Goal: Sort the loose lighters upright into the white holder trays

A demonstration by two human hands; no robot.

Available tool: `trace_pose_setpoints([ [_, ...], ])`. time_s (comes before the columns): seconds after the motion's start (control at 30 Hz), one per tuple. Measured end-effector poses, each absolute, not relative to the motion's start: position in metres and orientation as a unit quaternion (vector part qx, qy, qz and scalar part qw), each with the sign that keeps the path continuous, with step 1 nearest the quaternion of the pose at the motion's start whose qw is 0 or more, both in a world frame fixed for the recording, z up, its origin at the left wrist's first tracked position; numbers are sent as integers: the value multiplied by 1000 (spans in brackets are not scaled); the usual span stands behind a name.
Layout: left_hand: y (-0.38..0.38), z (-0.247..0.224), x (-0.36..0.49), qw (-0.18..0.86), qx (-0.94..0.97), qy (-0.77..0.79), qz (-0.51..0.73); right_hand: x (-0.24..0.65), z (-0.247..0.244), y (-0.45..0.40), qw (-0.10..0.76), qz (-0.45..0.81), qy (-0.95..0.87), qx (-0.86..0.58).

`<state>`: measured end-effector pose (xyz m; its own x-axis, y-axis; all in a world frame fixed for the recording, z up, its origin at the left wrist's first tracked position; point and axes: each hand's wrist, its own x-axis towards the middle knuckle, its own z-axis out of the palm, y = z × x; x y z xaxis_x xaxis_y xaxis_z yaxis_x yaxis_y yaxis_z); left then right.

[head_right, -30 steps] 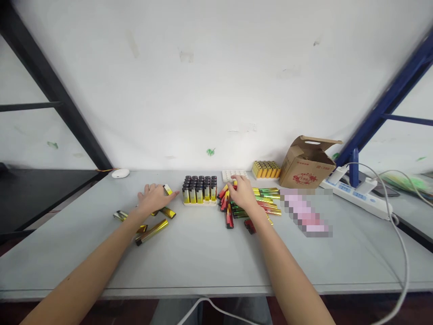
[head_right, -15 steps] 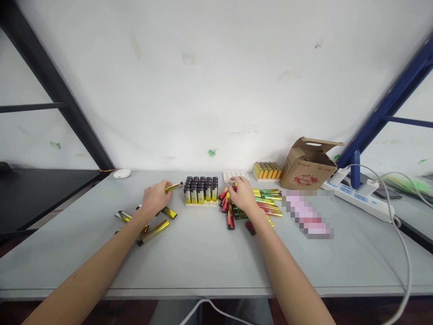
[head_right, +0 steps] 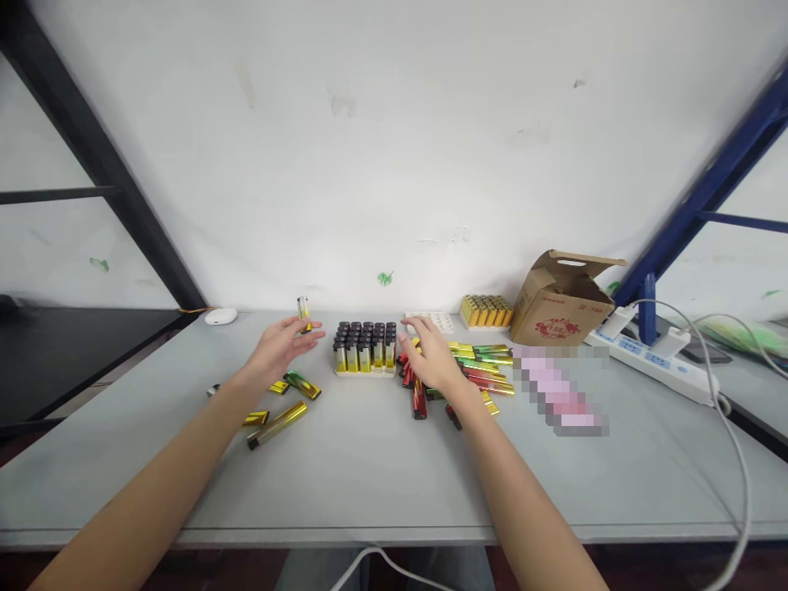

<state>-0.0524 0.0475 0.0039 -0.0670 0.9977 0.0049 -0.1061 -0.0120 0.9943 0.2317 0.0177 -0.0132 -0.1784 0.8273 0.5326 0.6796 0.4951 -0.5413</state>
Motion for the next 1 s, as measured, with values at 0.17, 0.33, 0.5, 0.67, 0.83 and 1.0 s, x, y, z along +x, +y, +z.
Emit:
trace_pose_setpoints([
  [0.17, 46, 13, -55, 602, 382, 381, 589, 231, -19, 19, 356, 58, -793, -490],
  [0.33, 42, 15, -50, 638, 344, 350, 594, 229, -25, 21, 338, 43, -791, -508],
  [0.5, 36, 14, -41, 576, 402, 388, 596, 229, -28, 23, 341, 44, -786, -514],
  [0.67, 33, 13, -37, 517, 402, 434, 619, 228, -28, 22, 336, 46, -790, -511],
  [0.83, 33, 14, -40, 575, 423, 381, 588, 226, -26, 19, 338, 47, -787, -513],
  [1.0, 34, 15, -41, 671, 409, 323, 528, 225, -24, 19, 340, 48, -784, -518],
])
